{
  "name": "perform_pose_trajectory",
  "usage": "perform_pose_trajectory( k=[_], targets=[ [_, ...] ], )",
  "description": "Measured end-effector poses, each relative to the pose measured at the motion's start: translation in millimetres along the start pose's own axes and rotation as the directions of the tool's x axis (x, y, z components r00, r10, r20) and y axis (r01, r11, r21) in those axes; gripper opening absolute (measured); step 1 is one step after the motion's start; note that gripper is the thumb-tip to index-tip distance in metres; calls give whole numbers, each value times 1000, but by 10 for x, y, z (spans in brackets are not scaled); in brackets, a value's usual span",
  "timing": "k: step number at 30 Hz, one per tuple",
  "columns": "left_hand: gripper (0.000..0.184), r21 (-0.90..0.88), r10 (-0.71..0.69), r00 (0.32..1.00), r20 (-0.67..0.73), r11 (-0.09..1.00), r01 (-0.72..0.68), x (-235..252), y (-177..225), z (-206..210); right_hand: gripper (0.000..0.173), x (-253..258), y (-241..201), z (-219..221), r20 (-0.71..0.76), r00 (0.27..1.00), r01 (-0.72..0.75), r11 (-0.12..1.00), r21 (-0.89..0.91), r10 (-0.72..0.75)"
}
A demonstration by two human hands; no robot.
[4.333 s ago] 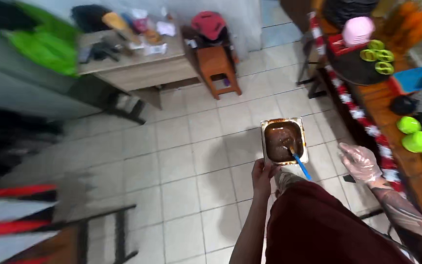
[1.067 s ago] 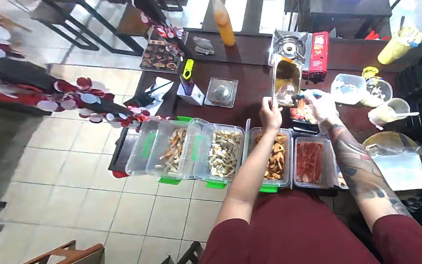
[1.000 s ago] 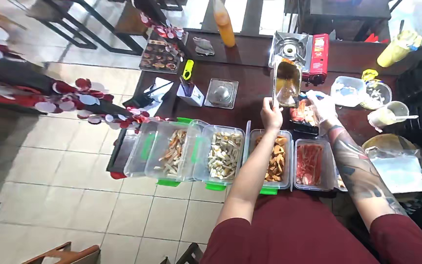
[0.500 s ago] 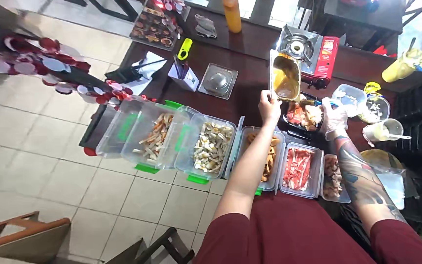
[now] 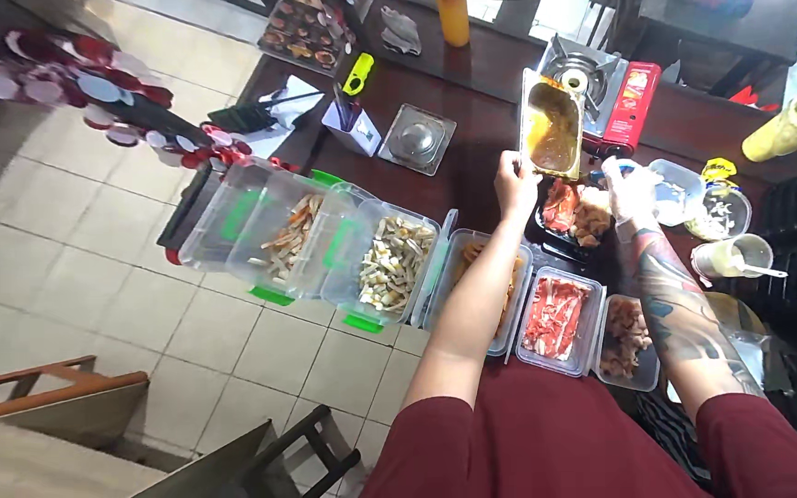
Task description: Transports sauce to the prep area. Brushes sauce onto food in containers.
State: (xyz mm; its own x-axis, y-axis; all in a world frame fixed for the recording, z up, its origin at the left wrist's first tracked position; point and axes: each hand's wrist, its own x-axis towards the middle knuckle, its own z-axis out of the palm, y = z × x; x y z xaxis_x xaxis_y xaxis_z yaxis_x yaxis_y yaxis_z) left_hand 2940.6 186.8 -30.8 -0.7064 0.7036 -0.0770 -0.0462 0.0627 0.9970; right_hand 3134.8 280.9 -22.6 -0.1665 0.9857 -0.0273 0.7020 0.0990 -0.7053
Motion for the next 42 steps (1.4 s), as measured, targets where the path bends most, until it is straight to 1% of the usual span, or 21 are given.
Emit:
perform_pose_trajectory(
  k=[1, 4, 7, 8, 10, 13, 15, 18, 20, 22, 23, 25, 27, 29, 31, 33, 34, 36, 37, 39, 42],
  targets=[
    [16, 2, 1, 1000, -2, 1000, -1, 5, -17, 0, 49, -9, -21, -32, 54, 998, -12, 1000, -23, 14],
    [15, -9, -6, 1000, 5, 1000, 6, 24, -40, 4, 44, 38, 103, -50, -72, 997, -30, 998, 50, 34],
    [16, -19, -22, 1000, 10, 1000, 22, 22, -68, -15, 48, 17, 207, -138, 0, 999, -37, 999, -24, 37],
    [17, -21, -29, 999, 14, 999, 30, 24, -74, -10, 48, 23, 239, -167, -32, 999, -24, 1000, -6, 23],
    [17, -19, -38, 999, 19, 999, 39, 29, -92, -3, 40, 48, 272, -178, -217, 973, 106, 987, 124, -78],
    [16, -5, -33, 999, 26, 999, 33, 21, -140, 5, 23, 40, 184, -126, -443, 845, 462, 827, 322, -299],
    [16, -7, -24, 999, 36, 1000, 25, 12, -144, 20, 20, -24, 29, -99, -415, 794, 581, 753, 308, -443],
    [16, 4, -21, 998, 57, 1000, 21, -30, -126, 45, 25, -94, -96, -59, -177, 799, 599, 789, 137, -575],
    [18, 32, -11, 996, 83, 999, 8, -63, -108, 56, 31, -160, -142, -32, -50, 885, 464, 885, 34, -462],
    [19, 54, 4, 996, 94, 999, -9, -80, -112, 85, 37, -213, -180, 29, -24, 985, 172, 974, 146, -170],
    [19, 55, 10, 995, 97, 998, -15, -84, -118, 101, 43, -185, -132, 80, -9, 1000, 12, 973, 229, -10],
    [19, 48, 8, 994, 105, 999, -14, -91, -121, 121, 47, -119, 9, 179, 20, 978, -191, 858, 477, 206],
    [19, 53, -6, 995, 102, 999, 1, -90, -124, 127, 41, -116, 115, 151, 102, 951, -270, 632, 727, 291],
    [19, 54, -13, 995, 98, 999, 8, -82, -139, 131, 32, -115, 250, 34, 118, 950, -245, 454, 857, 291],
    [19, 48, -12, 995, 95, 999, 8, -84, -146, 129, 27, -143, 363, -103, 53, 948, -181, 393, 902, 314],
    [19, 48, -14, 995, 96, 999, 9, -87, -145, 125, 24, -165, 489, -193, -51, 943, -128, 501, 856, 329],
    [19, 44, -16, 995, 95, 999, 11, -89, -142, 127, 27, -183, 567, -217, -93, 942, -139, 625, 768, 324],
    [21, 39, -12, 996, 91, 999, 9, -84, -142, 135, 46, -329, 680, -287, -90, 960, -208, 892, 402, 265],
    [21, 32, -12, 996, 92, 999, 10, -83, -144, 139, 56, -450, 714, -327, -59, 973, -204, 950, 235, 224],
    [20, 15, -21, 995, 98, 1000, 20, -92, -126, 138, 62, -584, 706, -356, -61, 986, -150, 982, 119, 158],
    [18, -9, -21, 994, 110, 1000, 22, -81, -124, 134, 53, -617, 744, -337, -66, 998, -4, 998, 67, 8]
  ],
)
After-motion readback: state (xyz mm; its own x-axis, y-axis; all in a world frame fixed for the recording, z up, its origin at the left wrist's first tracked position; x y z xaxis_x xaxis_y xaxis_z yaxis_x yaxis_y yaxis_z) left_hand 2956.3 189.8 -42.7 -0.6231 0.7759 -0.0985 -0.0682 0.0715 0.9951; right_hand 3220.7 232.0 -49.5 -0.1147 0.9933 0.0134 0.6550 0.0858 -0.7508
